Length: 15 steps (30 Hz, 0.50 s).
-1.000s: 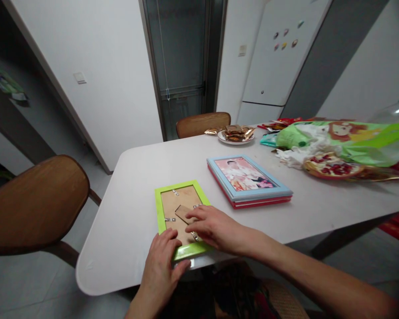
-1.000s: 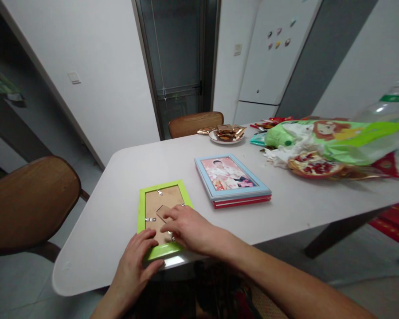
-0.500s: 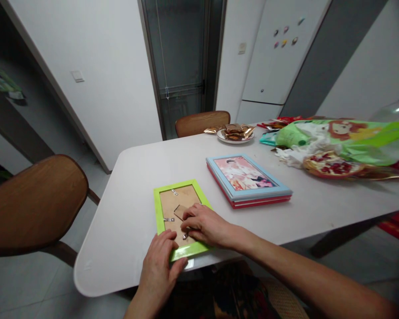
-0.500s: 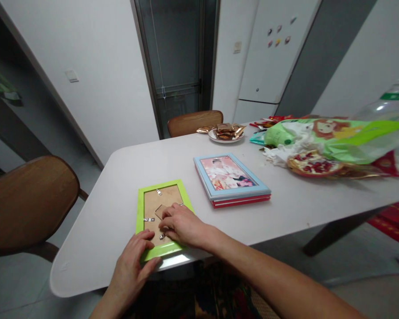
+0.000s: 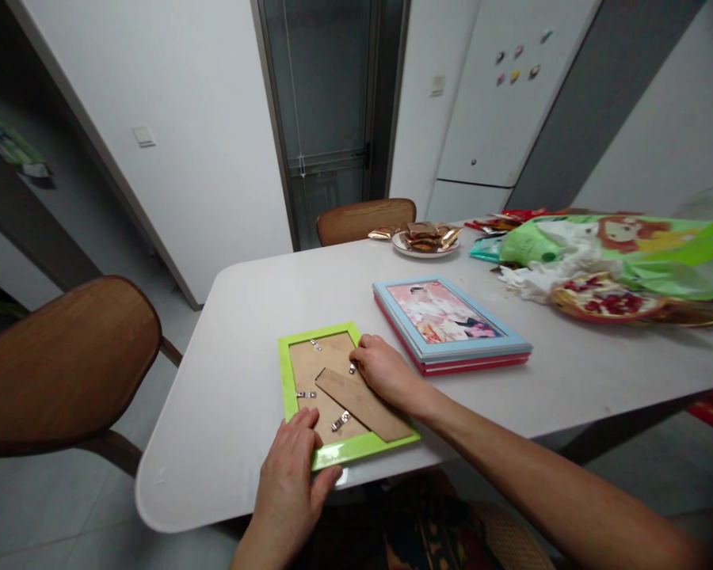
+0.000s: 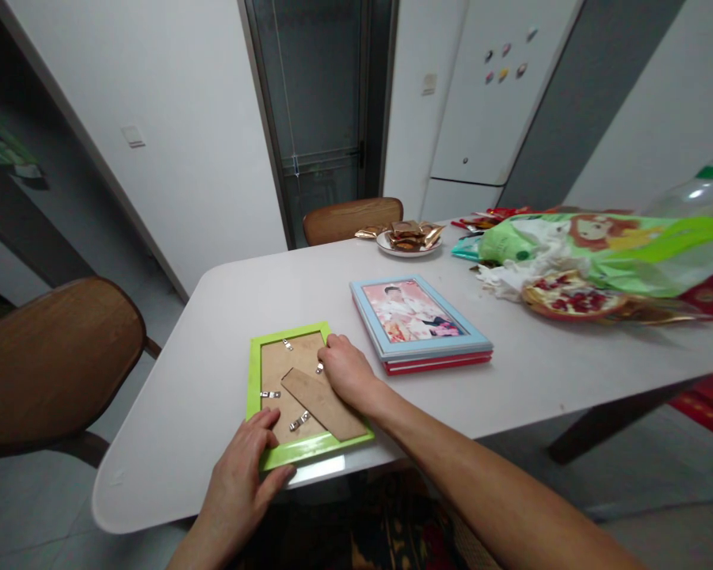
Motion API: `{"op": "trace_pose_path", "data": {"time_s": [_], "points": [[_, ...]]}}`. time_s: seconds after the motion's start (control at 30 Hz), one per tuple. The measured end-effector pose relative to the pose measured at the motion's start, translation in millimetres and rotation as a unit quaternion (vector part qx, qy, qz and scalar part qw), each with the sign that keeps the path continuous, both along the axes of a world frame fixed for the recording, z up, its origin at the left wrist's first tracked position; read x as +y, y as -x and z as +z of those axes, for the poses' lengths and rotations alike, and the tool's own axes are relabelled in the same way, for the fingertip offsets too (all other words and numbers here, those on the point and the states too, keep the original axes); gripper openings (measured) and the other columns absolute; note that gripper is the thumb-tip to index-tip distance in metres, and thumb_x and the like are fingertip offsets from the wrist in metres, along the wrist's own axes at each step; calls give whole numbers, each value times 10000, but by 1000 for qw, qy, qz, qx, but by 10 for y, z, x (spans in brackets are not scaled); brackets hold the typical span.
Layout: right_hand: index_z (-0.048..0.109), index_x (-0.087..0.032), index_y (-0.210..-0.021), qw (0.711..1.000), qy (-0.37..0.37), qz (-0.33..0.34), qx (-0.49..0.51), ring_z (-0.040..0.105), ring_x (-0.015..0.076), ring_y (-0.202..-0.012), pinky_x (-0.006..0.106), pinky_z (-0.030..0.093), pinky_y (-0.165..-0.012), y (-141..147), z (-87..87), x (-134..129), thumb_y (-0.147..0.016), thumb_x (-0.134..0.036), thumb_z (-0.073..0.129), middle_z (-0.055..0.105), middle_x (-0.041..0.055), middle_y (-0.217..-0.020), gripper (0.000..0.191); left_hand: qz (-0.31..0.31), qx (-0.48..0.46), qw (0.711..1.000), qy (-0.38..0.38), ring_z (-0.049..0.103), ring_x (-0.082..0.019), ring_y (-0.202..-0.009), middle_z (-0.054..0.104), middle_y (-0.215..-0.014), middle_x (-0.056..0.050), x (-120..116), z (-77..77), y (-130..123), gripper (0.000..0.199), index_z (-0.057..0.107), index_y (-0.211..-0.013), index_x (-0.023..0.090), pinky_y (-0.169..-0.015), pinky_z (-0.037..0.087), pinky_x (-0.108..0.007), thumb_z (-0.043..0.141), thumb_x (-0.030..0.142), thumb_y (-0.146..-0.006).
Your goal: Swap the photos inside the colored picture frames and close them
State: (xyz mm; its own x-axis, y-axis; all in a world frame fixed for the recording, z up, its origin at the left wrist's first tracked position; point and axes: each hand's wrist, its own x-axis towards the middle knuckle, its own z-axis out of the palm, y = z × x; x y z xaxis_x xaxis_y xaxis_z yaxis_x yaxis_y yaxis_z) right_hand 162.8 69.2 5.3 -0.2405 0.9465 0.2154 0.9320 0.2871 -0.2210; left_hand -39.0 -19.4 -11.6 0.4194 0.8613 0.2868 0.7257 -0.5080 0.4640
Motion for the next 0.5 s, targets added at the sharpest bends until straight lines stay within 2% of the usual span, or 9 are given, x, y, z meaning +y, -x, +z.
{"op": "trace_pose_path", "data": {"time_s": [0.07, 0.17, 0.3, 0.5], "points": [[641, -149, -769, 1000, -6, 8, 2, 463, 178, -813, 263, 340, -703, 74, 26, -28, -785, -143, 425, 555, 95, -838, 216, -1, -7, 1000, -2, 441, -257, -1124, 519, -1181, -116, -2, -6, 2, 135, 485, -781, 199, -911, 382, -483, 570, 193, -676], [645, -164, -825, 997, -13, 67, 25, 462, 168, -823, 269, 332, -733, 275, 69, -113, -794, -183, 437, 569, 73, -833, 212, 2, -12, 1000, 1, 439, -258, -1125, 520, -1179, -114, -3, -10, 0, 134, 486, -780, 198, -912, 377, -485, 572, 192, -677], [649, -173, -752, 990, -7, 135, 27, 461, 165, -783, 273, 334, -708, 581, 99, -182, -790, -264, 469, 575, 57, -775, 205, 3, -20, 1000, -3, 444, -262, -1118, 526, -1162, -122, 2, -10, -8, 129, 495, -789, 192, -906, 377, -491, 568, 191, -683], [641, -145, -756, 996, -18, 93, 1, 473, 185, -784, 284, 339, -696, 766, 16, -91, -774, -217, 472, 583, 86, -789, 184, -6, -29, 1000, -3, 447, -261, -1108, 512, -1171, -122, 3, -12, -5, 112, 472, -760, 196, -909, 362, -509, 559, 202, -689]]}}
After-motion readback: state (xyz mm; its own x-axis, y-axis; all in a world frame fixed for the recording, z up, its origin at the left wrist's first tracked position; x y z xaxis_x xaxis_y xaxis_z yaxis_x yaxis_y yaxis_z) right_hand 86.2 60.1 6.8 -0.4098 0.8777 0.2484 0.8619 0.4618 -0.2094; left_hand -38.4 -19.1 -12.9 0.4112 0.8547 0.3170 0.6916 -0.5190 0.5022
